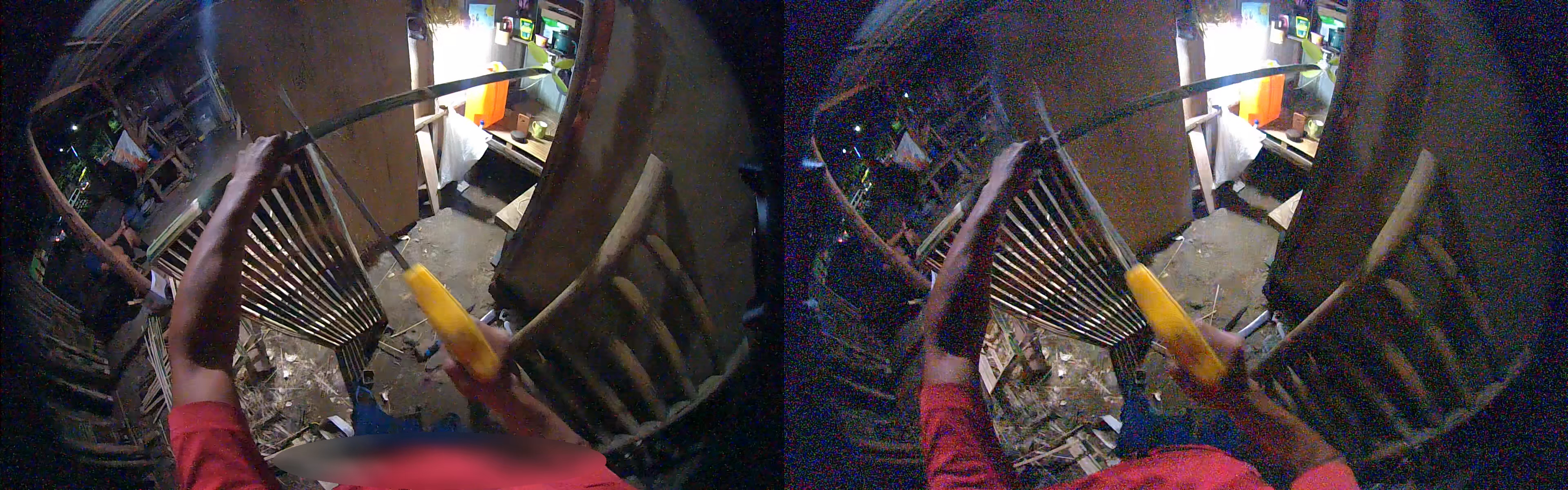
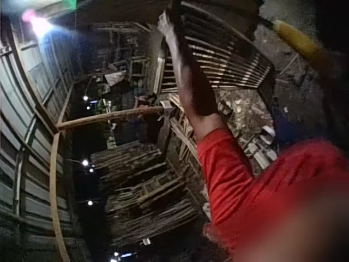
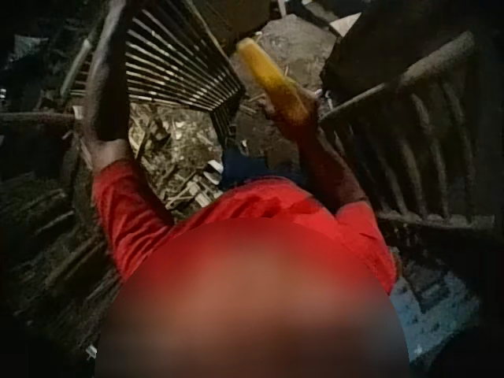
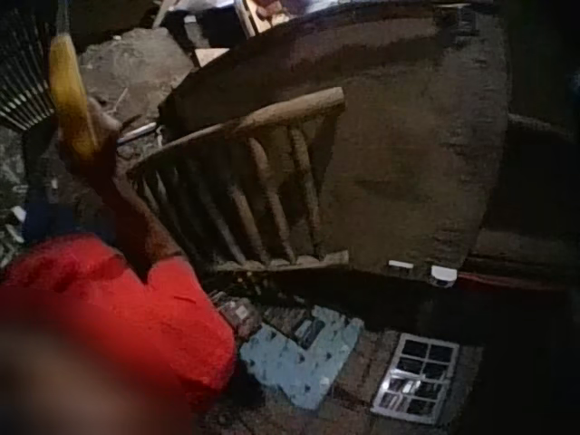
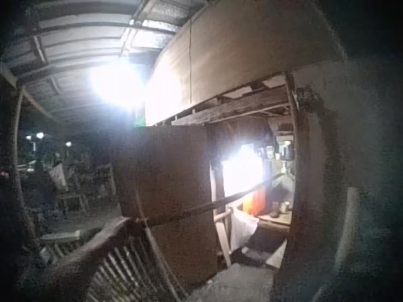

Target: The person assembles a bamboo chair by inserting thin bamboo slats into a frame and securing them with nails using a hammer. The person also uses a hand saw to trim excess slat length.

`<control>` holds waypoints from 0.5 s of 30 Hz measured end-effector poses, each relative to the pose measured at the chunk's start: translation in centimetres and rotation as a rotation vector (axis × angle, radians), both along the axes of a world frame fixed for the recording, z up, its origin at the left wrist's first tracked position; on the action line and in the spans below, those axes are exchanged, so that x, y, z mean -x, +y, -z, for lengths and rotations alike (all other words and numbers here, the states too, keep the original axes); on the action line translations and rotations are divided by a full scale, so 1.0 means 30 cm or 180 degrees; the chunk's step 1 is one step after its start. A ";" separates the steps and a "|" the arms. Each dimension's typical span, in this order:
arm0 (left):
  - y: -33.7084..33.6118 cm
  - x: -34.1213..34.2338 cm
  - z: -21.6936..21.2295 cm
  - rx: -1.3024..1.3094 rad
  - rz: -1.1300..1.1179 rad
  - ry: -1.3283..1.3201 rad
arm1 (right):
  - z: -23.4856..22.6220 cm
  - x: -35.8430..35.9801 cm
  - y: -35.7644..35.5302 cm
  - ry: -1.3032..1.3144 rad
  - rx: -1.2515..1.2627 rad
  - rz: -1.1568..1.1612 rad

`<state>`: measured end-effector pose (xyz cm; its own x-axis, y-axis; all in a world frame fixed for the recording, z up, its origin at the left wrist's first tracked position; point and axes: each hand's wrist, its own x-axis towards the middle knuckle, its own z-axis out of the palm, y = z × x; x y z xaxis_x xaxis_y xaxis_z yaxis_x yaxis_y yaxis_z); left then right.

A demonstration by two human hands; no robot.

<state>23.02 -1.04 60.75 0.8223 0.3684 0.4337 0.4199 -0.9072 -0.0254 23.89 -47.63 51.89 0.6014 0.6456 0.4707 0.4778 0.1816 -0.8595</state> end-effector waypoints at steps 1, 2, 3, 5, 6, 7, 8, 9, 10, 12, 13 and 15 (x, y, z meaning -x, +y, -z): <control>0.002 -0.005 0.001 0.0024 -0.0065 0.0035 | -0.026 -0.011 -0.025 0.0132 -0.0015 -0.0089; -0.003 0.000 0.010 -0.0223 -0.0067 0.0075 | -0.034 -0.015 -0.005 -0.0512 0.0075 0.0048; -0.007 0.002 0.006 0.0070 -0.0197 0.0107 | -0.045 -0.057 0.038 -0.1282 -0.0057 0.0153; -0.021 0.014 -0.010 0.0514 -0.0055 -0.0001 | -0.056 -0.170 0.243 -0.1854 -0.0774 0.0392; -0.038 0.027 -0.009 -0.0024 -0.0238 0.0229 | -0.065 -0.212 0.410 -0.0886 -0.0905 0.0123; -0.057 0.049 -0.020 0.0044 -0.0401 0.0231 | -0.060 -0.224 0.483 -0.0894 -0.0794 -0.0080; -0.076 0.069 -0.028 0.0026 -0.0377 0.0118 | -0.069 -0.235 0.558 -0.0899 -0.0680 -0.0280; -0.094 0.077 -0.037 0.0065 -0.0404 0.0168 | -0.064 -0.210 0.590 -0.0947 -0.0681 -0.0087; -0.109 0.079 -0.040 -0.0063 -0.0385 0.0223 | -0.063 -0.186 0.585 -0.0963 -0.0645 0.0150; -0.136 0.066 -0.031 -0.0212 -0.0329 0.0162 | -0.054 -0.111 0.445 -0.0768 -0.0581 0.0397; -0.140 0.055 -0.025 -0.0210 -0.0368 0.0235 | -0.055 -0.087 0.341 -0.0744 -0.0435 0.0329; -0.136 0.018 0.000 -0.0190 -0.0363 0.0311 | -0.047 -0.048 0.111 -0.1331 0.0034 0.0513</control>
